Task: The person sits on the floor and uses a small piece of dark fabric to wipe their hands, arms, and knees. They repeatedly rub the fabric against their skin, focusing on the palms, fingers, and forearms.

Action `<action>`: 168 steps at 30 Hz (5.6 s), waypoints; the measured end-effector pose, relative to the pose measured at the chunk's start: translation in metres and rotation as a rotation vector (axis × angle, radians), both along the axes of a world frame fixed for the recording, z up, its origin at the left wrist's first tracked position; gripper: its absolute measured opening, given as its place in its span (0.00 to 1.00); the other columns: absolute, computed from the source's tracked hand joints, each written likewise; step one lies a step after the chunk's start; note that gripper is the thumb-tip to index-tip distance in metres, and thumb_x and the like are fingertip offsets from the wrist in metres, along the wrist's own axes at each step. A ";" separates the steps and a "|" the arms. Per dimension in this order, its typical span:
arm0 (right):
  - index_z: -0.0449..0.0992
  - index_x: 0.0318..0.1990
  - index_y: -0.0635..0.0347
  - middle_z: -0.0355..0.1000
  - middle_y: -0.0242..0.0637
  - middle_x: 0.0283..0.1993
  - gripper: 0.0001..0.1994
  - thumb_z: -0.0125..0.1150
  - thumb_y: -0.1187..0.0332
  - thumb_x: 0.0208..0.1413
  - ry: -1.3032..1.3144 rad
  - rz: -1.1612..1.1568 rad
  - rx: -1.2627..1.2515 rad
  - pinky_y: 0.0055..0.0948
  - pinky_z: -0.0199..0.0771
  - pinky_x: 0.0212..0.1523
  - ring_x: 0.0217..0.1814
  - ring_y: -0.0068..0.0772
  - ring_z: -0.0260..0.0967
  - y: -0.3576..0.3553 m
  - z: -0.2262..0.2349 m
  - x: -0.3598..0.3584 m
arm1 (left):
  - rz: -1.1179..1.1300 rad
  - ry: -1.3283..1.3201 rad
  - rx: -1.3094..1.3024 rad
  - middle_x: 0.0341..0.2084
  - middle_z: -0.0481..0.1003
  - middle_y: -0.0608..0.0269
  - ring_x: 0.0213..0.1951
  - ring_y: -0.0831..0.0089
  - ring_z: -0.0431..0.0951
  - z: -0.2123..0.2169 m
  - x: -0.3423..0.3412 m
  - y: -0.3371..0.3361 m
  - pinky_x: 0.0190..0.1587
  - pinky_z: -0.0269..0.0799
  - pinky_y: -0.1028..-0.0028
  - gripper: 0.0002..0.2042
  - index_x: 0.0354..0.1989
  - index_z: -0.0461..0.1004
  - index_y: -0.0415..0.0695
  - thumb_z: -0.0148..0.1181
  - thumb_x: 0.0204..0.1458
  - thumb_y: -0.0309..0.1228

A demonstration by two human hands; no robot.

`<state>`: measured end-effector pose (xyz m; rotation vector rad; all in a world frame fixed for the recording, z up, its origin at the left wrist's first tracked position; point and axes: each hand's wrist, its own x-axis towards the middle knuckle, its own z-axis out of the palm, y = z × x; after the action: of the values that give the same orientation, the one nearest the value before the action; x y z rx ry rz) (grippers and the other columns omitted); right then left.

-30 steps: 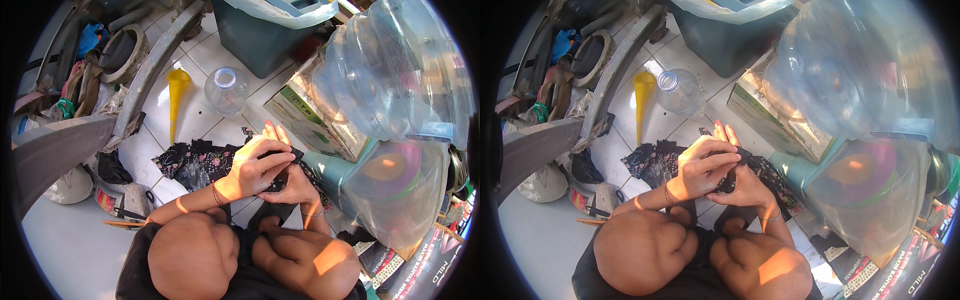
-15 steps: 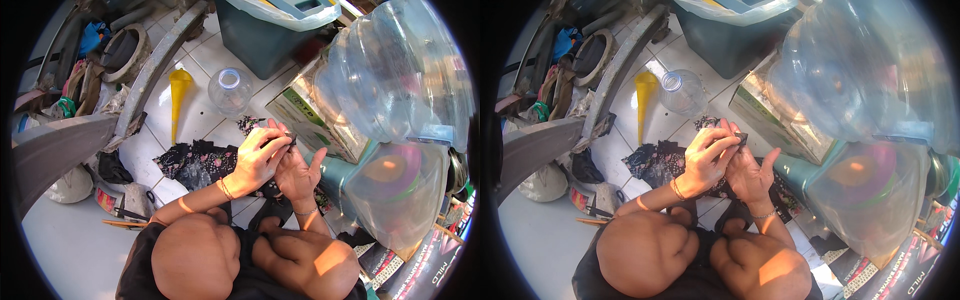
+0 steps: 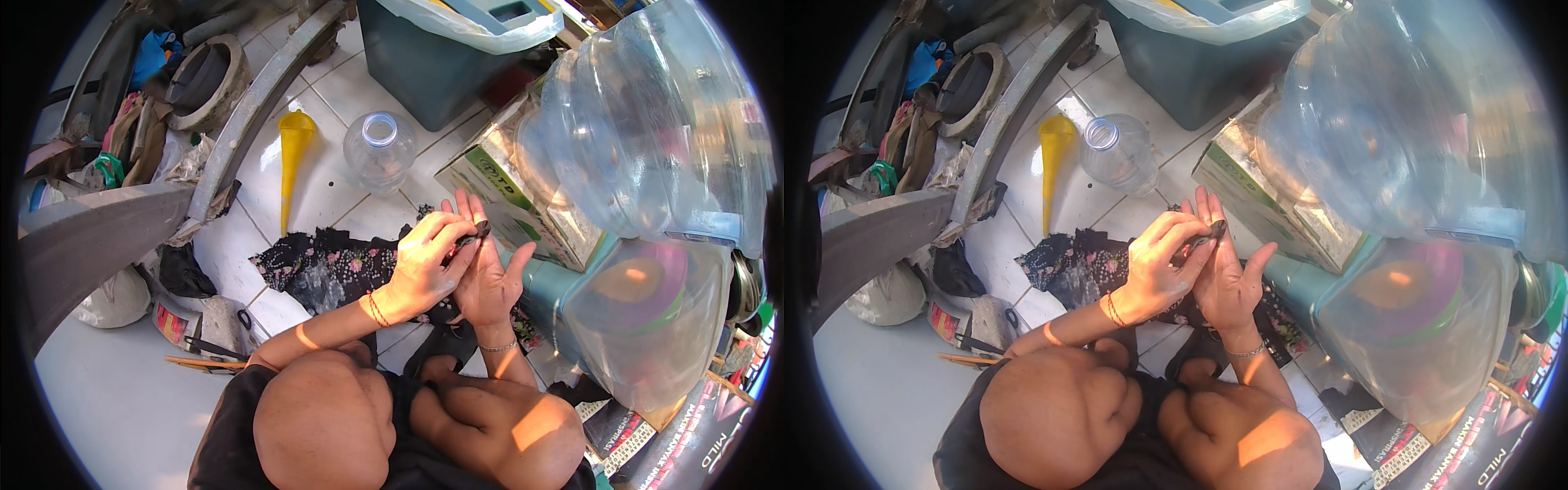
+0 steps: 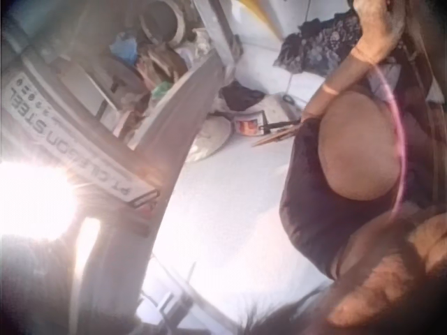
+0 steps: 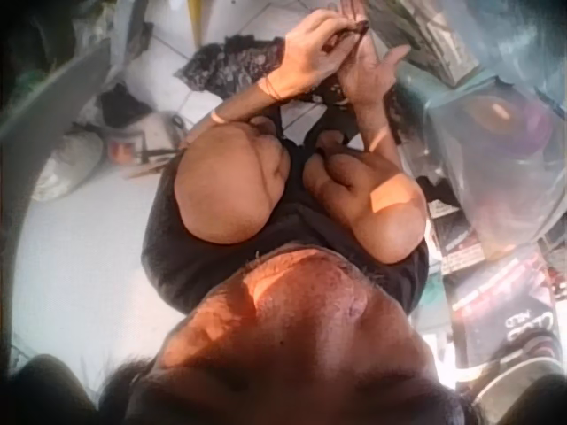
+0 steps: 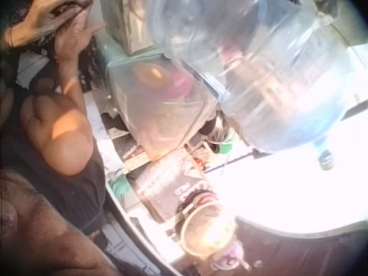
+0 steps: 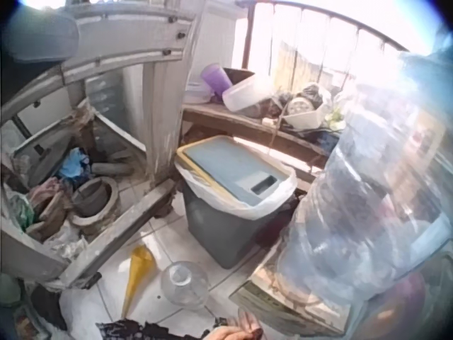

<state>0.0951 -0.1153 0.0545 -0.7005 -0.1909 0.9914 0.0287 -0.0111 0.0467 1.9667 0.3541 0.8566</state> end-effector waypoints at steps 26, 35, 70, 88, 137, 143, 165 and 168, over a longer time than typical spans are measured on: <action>0.39 0.80 0.70 0.35 0.50 0.85 0.56 0.20 0.23 0.64 0.174 -0.101 0.059 0.48 0.31 0.84 0.88 0.46 0.30 -0.007 -0.014 0.013 | -0.290 0.025 -0.114 0.36 0.79 0.56 0.35 0.61 0.82 0.001 -0.006 -0.028 0.37 0.79 0.66 0.12 0.43 0.80 0.40 0.72 0.50 0.22; 0.33 0.81 0.63 0.37 0.49 0.85 0.53 0.20 0.24 0.65 0.238 -0.057 0.029 0.49 0.36 0.84 0.87 0.47 0.32 -0.006 -0.017 0.007 | -0.102 0.072 -0.141 0.36 0.80 0.56 0.37 0.58 0.82 -0.006 0.005 -0.016 0.39 0.79 0.65 0.10 0.42 0.80 0.40 0.71 0.51 0.22; 0.37 0.82 0.50 0.42 0.46 0.84 0.32 0.35 0.51 0.78 0.169 0.000 -0.295 0.50 0.48 0.81 0.87 0.44 0.38 -0.006 -0.021 0.011 | -0.242 -0.063 -0.104 0.38 0.80 0.59 0.35 0.64 0.82 -0.002 -0.009 -0.019 0.36 0.78 0.69 0.11 0.41 0.82 0.39 0.73 0.49 0.21; 0.37 0.82 0.51 0.40 0.42 0.86 0.33 0.29 0.47 0.78 0.025 0.033 -0.281 0.49 0.42 0.82 0.87 0.45 0.34 -0.006 -0.014 0.011 | -0.241 -0.025 -0.133 0.37 0.80 0.59 0.35 0.64 0.82 -0.003 -0.011 -0.016 0.36 0.78 0.69 0.11 0.41 0.81 0.40 0.73 0.49 0.20; 0.75 0.33 0.64 0.72 0.41 0.26 0.07 0.67 0.74 0.60 -1.336 -0.489 -0.810 0.32 0.70 0.28 0.25 0.39 0.72 -0.010 -0.004 0.000 | -0.100 -0.078 -0.335 0.42 0.80 0.52 0.46 0.65 0.81 -0.007 -0.017 -0.005 0.50 0.78 0.68 0.11 0.43 0.79 0.36 0.71 0.51 0.17; 0.74 0.33 0.62 0.69 0.40 0.25 0.06 0.67 0.75 0.57 -1.497 -0.436 -0.815 0.36 0.68 0.25 0.23 0.42 0.70 -0.014 0.000 -0.004 | -0.094 -0.075 -0.205 0.42 0.83 0.53 0.44 0.62 0.84 0.003 -0.009 0.005 0.45 0.81 0.70 0.16 0.44 0.80 0.37 0.69 0.45 0.13; 0.76 0.38 0.64 0.76 0.45 0.31 0.06 0.66 0.79 0.53 -1.575 -0.330 -0.880 0.34 0.74 0.32 0.30 0.44 0.76 -0.016 -0.002 -0.008 | 0.003 0.000 0.034 0.40 0.80 0.55 0.39 0.60 0.82 0.002 -0.020 0.007 0.40 0.81 0.67 0.20 0.46 0.83 0.38 0.73 0.41 0.16; 0.77 0.38 0.65 0.77 0.44 0.32 0.06 0.64 0.80 0.54 -1.513 -0.430 -0.808 0.34 0.74 0.32 0.30 0.43 0.76 -0.012 -0.002 0.000 | -0.067 -0.017 0.055 0.40 0.80 0.55 0.40 0.61 0.83 0.000 -0.025 0.002 0.41 0.81 0.67 0.19 0.46 0.82 0.38 0.73 0.42 0.16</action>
<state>0.0954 -0.1271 0.0522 -2.0500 -0.9263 -0.1118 0.0040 -0.0087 0.0471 2.0088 0.2552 0.8475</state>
